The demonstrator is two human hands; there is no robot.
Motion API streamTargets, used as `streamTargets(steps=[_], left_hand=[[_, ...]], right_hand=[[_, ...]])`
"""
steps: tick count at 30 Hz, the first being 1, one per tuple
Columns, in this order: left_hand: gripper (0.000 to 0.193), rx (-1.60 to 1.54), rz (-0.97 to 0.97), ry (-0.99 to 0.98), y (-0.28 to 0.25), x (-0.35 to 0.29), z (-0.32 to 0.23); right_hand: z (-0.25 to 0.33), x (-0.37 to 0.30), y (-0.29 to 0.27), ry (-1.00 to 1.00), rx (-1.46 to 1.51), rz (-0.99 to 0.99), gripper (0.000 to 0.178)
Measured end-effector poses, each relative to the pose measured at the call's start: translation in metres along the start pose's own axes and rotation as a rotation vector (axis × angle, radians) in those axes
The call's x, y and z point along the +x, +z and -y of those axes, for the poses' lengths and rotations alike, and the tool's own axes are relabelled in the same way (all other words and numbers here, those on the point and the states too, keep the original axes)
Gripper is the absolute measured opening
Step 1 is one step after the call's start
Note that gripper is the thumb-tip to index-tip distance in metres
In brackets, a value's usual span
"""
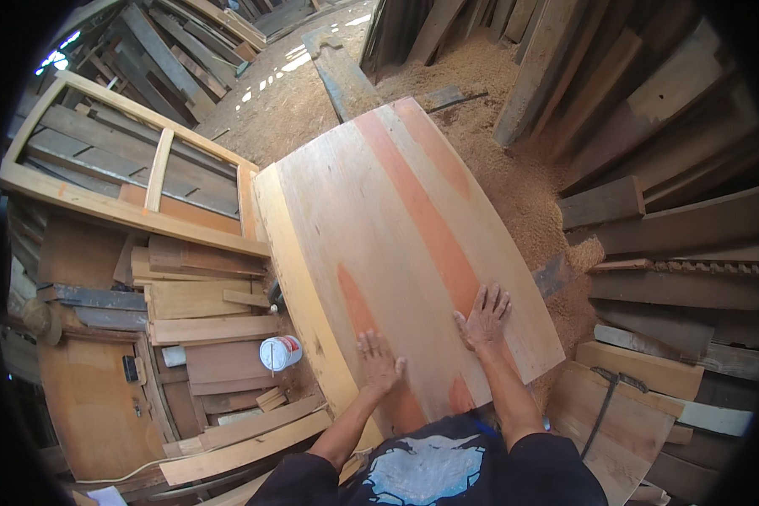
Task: The person sands a large wooden board using a power sander, then turns the board over to inspect and wipe the other side.
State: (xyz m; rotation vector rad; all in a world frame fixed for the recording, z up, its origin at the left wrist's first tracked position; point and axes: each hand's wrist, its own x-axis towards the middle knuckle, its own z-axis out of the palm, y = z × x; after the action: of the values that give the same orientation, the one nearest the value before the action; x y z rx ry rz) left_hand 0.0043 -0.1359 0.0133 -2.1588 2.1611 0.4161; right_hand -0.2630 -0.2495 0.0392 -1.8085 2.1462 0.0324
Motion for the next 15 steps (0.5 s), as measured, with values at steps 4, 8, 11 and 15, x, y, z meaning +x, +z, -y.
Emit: streamTargets(steps=[4,8,11,15], left_hand=[[0.090,-0.027,-0.041,0.192,-0.007,0.086,-0.037],[0.084,-0.049,-0.152,0.409,-0.037,0.183,-0.048],[0.081,-0.062,-0.234,0.472,-0.050,0.261,-0.046],[0.078,-0.120,-0.343,0.443,-0.071,0.357,-0.047]], right_hand=[[0.012,0.054,-0.007,-0.057,0.022,-0.010,0.093],[0.009,0.088,0.003,-0.041,-0.041,-0.080,0.086],[0.010,0.092,0.006,-0.018,-0.042,-0.097,0.082],[-0.001,0.090,0.011,-0.007,-0.047,-0.138,0.077]])
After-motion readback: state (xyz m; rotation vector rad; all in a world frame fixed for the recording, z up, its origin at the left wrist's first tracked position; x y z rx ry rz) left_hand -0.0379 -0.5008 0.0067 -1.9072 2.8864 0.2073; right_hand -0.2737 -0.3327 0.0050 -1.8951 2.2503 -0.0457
